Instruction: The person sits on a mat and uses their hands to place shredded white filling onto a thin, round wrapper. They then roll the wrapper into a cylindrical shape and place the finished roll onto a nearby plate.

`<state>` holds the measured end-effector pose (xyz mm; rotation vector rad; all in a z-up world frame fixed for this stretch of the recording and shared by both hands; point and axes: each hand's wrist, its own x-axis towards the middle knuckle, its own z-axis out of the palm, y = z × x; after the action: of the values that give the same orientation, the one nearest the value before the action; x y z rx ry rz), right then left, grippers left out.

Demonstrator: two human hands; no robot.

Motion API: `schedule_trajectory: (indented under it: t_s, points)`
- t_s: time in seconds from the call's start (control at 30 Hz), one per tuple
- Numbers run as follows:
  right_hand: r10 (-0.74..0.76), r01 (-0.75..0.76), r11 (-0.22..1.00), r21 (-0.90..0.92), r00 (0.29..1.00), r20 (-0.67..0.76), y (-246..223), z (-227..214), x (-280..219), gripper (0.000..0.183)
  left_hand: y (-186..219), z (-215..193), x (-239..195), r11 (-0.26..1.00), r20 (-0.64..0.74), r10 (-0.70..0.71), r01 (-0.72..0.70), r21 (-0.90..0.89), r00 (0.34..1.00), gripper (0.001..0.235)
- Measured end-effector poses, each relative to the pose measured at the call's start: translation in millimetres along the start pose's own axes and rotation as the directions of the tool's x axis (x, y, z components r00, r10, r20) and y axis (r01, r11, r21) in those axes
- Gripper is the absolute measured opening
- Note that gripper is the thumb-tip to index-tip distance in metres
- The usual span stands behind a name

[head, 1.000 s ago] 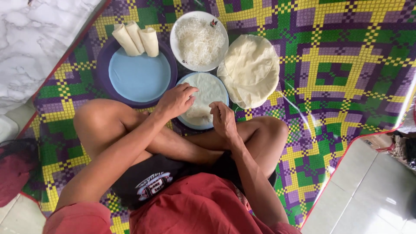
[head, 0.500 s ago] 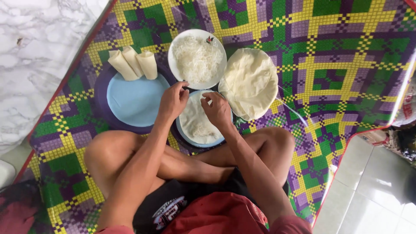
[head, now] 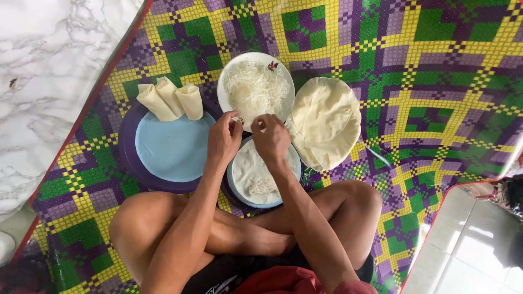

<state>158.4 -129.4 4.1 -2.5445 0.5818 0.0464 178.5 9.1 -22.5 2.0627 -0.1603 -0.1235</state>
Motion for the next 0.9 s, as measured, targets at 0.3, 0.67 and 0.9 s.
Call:
schedule_trajectory:
  t_s: [0.3, 0.67, 0.9]
  points:
    - [0.023, -0.024, 0.999, -0.042, 0.999, -0.023, 21.5, -3.2, 2.8, 0.027, 2.5, 7.6, 2.4, 0.994, 0.014, -0.081, 0.081, -0.076, 0.997, 0.029]
    - [-0.060, 0.066, 0.996, 0.053, 0.994, -0.097, 0.3, -28.0, 1.2, 0.012, -2.4, 11.8, 4.5, 0.997, -0.012, 0.007, -0.008, -0.082, 1.000, 0.026]
    - [-0.212, 0.263, 0.939, 0.220, 0.950, -0.230, 3.5, -38.0, -5.2, 0.008, -2.5, 14.0, 2.4, 0.993, -0.001, -0.024, 0.023, -0.116, 1.000, 0.027]
